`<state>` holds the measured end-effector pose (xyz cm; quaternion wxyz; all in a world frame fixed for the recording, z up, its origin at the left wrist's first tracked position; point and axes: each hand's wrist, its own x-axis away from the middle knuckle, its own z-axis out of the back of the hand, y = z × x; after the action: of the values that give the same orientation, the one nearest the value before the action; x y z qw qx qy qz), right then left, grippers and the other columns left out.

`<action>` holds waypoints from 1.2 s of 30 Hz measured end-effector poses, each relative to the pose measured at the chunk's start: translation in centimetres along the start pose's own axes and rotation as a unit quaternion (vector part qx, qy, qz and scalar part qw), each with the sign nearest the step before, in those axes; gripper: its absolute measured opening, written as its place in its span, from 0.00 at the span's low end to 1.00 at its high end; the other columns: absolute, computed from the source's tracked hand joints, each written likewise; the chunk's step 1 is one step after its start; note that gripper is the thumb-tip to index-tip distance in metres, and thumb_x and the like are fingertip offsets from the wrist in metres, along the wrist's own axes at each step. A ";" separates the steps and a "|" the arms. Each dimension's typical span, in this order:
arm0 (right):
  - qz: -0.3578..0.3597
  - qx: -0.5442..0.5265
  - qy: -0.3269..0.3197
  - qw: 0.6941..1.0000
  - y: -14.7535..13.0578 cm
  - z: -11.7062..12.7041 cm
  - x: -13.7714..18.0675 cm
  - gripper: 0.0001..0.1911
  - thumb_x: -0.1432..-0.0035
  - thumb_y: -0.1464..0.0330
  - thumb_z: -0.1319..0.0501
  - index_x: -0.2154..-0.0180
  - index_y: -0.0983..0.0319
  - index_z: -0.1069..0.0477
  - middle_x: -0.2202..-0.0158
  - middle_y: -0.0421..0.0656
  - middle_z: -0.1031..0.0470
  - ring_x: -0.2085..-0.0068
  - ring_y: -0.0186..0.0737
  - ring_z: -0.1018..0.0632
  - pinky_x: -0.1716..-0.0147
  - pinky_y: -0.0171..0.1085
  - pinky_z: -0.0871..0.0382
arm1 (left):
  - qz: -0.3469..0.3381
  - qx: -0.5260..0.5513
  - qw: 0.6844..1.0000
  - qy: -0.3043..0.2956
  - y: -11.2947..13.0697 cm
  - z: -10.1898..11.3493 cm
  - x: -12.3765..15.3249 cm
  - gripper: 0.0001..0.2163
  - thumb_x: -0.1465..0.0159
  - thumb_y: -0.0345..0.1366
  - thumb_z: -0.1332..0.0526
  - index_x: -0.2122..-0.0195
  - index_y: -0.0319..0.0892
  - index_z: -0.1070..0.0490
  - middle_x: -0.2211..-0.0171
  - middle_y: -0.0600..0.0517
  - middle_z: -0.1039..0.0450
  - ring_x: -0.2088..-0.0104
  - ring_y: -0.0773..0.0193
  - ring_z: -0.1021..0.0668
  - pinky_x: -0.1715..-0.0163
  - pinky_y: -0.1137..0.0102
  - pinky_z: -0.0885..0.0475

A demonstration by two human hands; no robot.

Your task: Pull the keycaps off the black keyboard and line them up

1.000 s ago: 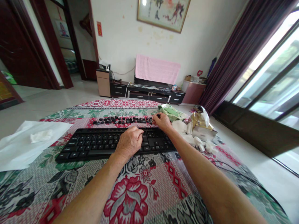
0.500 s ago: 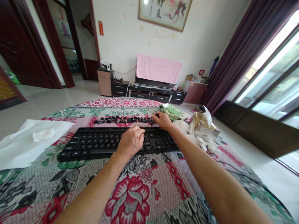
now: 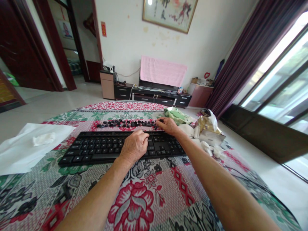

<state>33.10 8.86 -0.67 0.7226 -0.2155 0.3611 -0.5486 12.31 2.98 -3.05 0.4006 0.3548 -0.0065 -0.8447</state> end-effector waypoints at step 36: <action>0.033 -0.020 -0.121 0.992 -5.2 1.6 5.0 0.09 0.46 0.63 0.43 0.68 0.61 0.27 0.77 0.39 0.26 0.75 0.33 0.27 0.75 0.31 0.34 | -0.014 -0.003 1.000 0.000 -0.3 -0.1 0.0 0.11 0.39 0.30 0.47 0.63 0.41 0.25 0.67 0.49 0.27 0.64 0.62 0.25 0.61 0.66 0.28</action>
<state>31.63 2.37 2.61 0.7743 -0.2824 0.2891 -0.4868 12.21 3.19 -3.22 0.3895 0.3535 0.0014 -0.8505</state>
